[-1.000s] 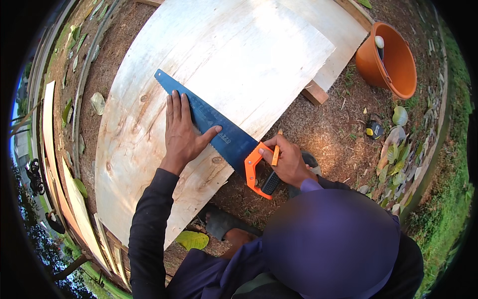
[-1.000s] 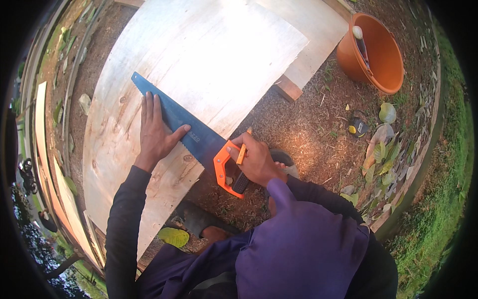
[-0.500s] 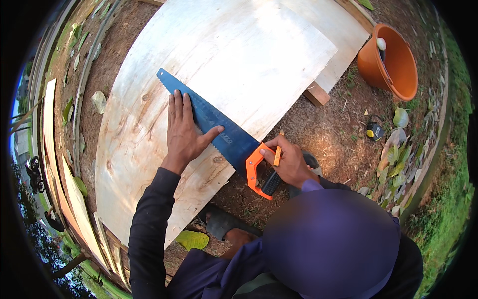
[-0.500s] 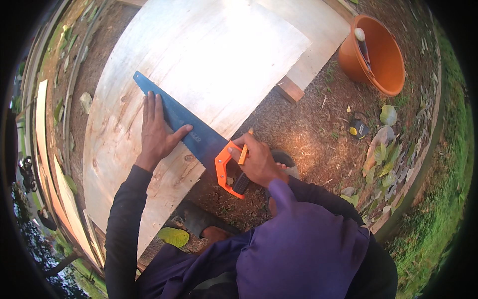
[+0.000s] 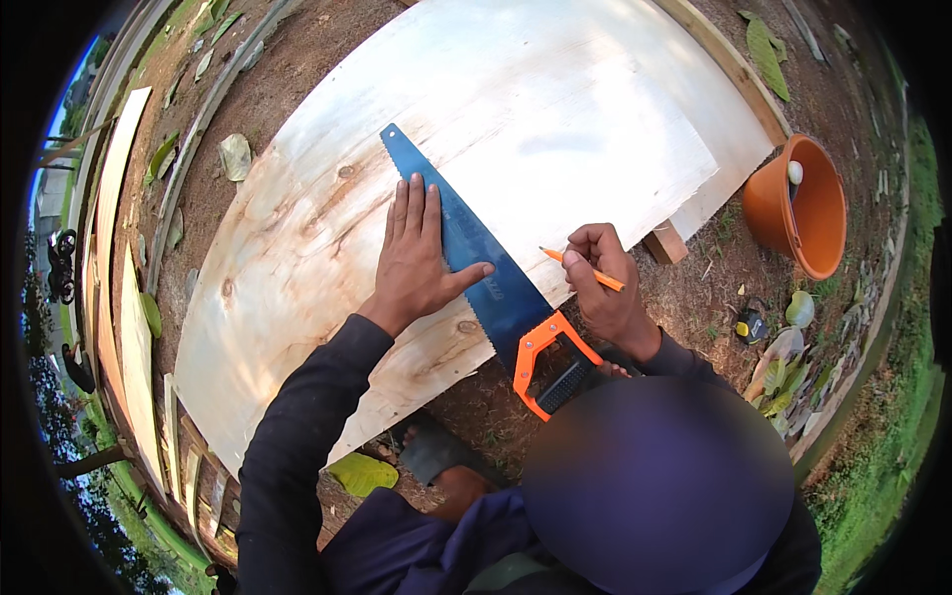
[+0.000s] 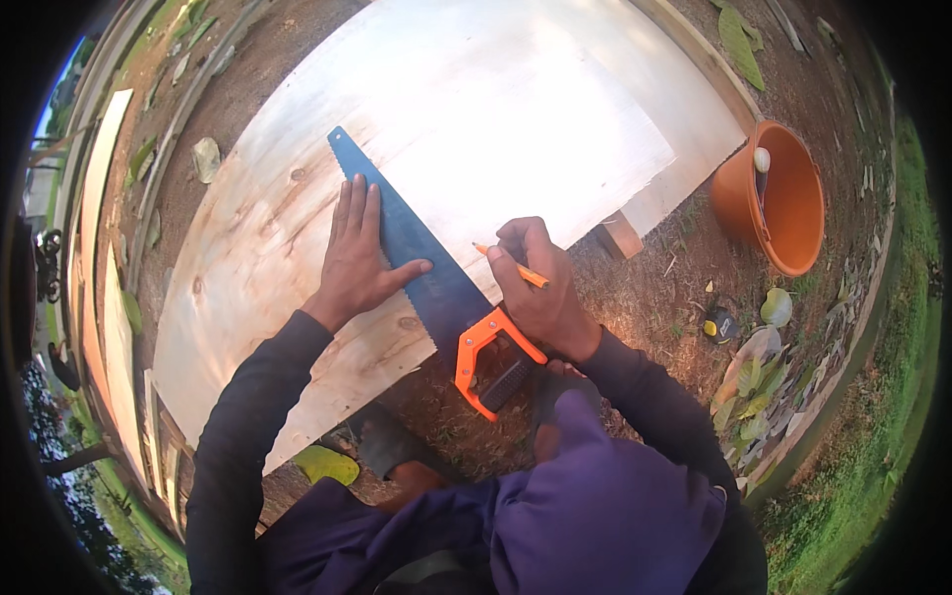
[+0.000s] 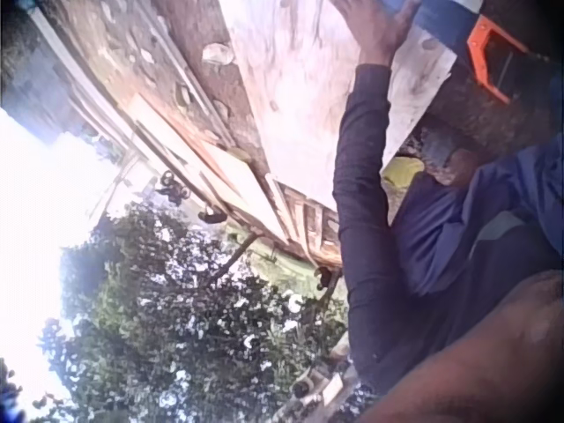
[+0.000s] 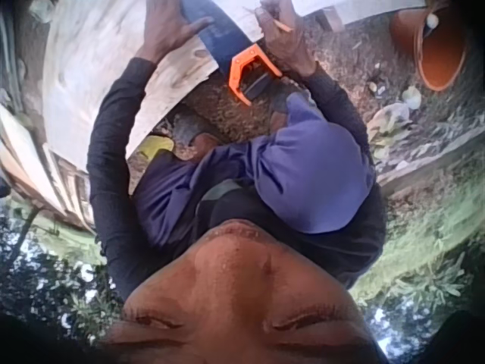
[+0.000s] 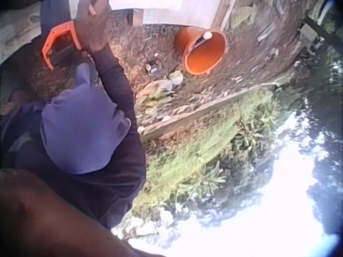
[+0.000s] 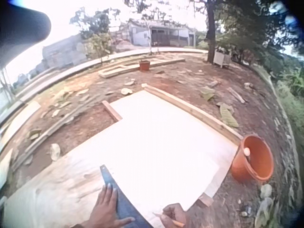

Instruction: The person measures a large sheet of plywood with a tape measure and marks it with a pencil. They then use a hand saw to cut along the marked line, separating the sheet into two pieces.

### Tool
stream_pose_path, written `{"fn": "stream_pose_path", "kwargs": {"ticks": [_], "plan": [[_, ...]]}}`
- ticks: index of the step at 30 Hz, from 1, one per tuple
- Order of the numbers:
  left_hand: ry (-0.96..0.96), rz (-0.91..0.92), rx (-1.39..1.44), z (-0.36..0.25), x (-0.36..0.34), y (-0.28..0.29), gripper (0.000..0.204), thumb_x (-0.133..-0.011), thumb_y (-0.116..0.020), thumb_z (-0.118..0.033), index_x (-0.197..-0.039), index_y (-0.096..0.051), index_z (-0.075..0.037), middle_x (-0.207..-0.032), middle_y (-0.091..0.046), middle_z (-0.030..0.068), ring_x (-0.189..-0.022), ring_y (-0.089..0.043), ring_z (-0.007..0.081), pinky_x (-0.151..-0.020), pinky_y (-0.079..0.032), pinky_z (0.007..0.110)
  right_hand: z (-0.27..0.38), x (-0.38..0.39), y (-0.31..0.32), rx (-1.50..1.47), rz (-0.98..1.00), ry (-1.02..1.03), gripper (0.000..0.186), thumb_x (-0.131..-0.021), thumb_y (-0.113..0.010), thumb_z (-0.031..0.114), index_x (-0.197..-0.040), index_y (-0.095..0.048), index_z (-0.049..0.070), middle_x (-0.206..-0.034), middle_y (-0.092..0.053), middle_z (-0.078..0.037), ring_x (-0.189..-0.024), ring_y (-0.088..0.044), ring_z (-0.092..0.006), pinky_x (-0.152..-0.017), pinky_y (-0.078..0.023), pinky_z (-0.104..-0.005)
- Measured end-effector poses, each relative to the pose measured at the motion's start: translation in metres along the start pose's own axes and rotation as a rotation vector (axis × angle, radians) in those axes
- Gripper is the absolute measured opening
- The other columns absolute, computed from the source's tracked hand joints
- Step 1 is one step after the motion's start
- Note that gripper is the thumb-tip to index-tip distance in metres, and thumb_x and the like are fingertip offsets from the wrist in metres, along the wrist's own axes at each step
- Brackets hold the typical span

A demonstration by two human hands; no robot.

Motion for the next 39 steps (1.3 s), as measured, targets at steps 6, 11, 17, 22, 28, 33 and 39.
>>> {"fn": "stream_pose_path", "kwargs": {"ticks": [6,11,17,22,28,33,39], "plan": [[0.025,0.039,0.035,0.0,-0.001,0.005,0.129,-0.081,-0.073,-0.075,-0.16,-0.02,0.013,-0.169,-0.013,0.0344,-0.16,-0.007,0.0466,-0.13,-0.014,0.052,0.009,-0.111,-0.066,0.045,0.13,0.261,0.018,-0.098,-0.07,0.017,-0.101,-0.067,0.0,-0.083,-0.072,-0.012,-0.072,-0.07,-0.019,-0.065,-0.054,-0.0324],[0.024,0.043,0.052,0.0,-0.002,0.004,0.129,-0.082,-0.071,-0.076,-0.16,-0.02,0.013,-0.169,-0.013,0.0351,-0.16,-0.006,0.0467,-0.13,-0.013,0.053,0.007,-0.17,-0.108,0.174,0.162,0.418,0.027,-0.097,-0.072,0.019,-0.109,-0.072,-0.005,-0.094,-0.076,-0.017,-0.082,-0.074,-0.0201,-0.074,-0.058,-0.0321],[0.023,0.036,0.068,0.002,0.001,0.004,0.129,-0.081,-0.071,-0.076,-0.159,-0.022,0.015,-0.168,-0.015,0.0368,-0.16,-0.008,0.0477,-0.13,-0.013,0.053,0.007,-0.182,-0.13,0.125,0.151,0.457,0.025,-0.095,-0.065,0.021,-0.101,-0.075,-0.002,-0.096,-0.074,-0.023,-0.09,-0.073,-0.038,-0.081,-0.057,-0.0427],[0.008,0.024,0.052,0.002,0.0,0.002,0.129,-0.082,-0.07,-0.076,-0.158,-0.022,0.015,-0.167,-0.015,0.0379,-0.16,-0.008,0.0481,-0.13,-0.013,0.053,0.009,-0.189,-0.133,0.186,0.192,0.474,0.029,-0.096,-0.063,0.023,-0.103,-0.075,-0.002,-0.098,-0.075,-0.023,-0.092,-0.073,-0.0386,-0.082,-0.057,-0.0425],[0.018,0.043,0.056,0.002,-0.002,0.003,0.128,-0.082,-0.07,-0.076,-0.159,-0.021,0.015,-0.167,-0.014,0.0373,-0.16,-0.008,0.0478,-0.13,-0.013,0.053,0.013,-0.191,-0.131,0.237,0.221,0.493,0.029,-0.094,-0.062,0.023,-0.101,-0.075,-0.002,-0.094,-0.074,-0.022,-0.088,-0.071,-0.0395,-0.081,-0.056,-0.0446],[0.018,0.031,0.049,0.003,-0.001,0.003,0.128,-0.082,-0.072,-0.074,-0.159,-0.021,0.014,-0.168,-0.014,0.036,-0.16,-0.007,0.0475,-0.13,-0.014,0.053,0.02,-0.158,-0.106,0.297,0.269,0.497,0.025,-0.092,-0.064,0.019,-0.098,-0.075,-0.002,-0.09,-0.073,-0.021,-0.083,-0.07,-0.0382,-0.077,-0.056,-0.044],[0.011,0.02,0.036,0.002,0.001,0.005,0.127,-0.081,-0.074,-0.073,-0.159,-0.022,0.013,-0.168,-0.015,0.0357,-0.159,-0.008,0.0482,-0.129,-0.015,0.053,0.025,-0.078,-0.045,0.325,0.38,0.356,0.019,-0.09,-0.068,0.013,-0.096,-0.074,-0.003,-0.087,-0.072,-0.018,-0.079,-0.071,-0.0335,-0.073,-0.056,-0.0405]]}}
Point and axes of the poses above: each hand's wrist, its own x-axis away from the middle knuckle, its own y-axis out of the back of the hand, z = x × y, the point moved 3 cm from there along -x, towards the middle knuckle
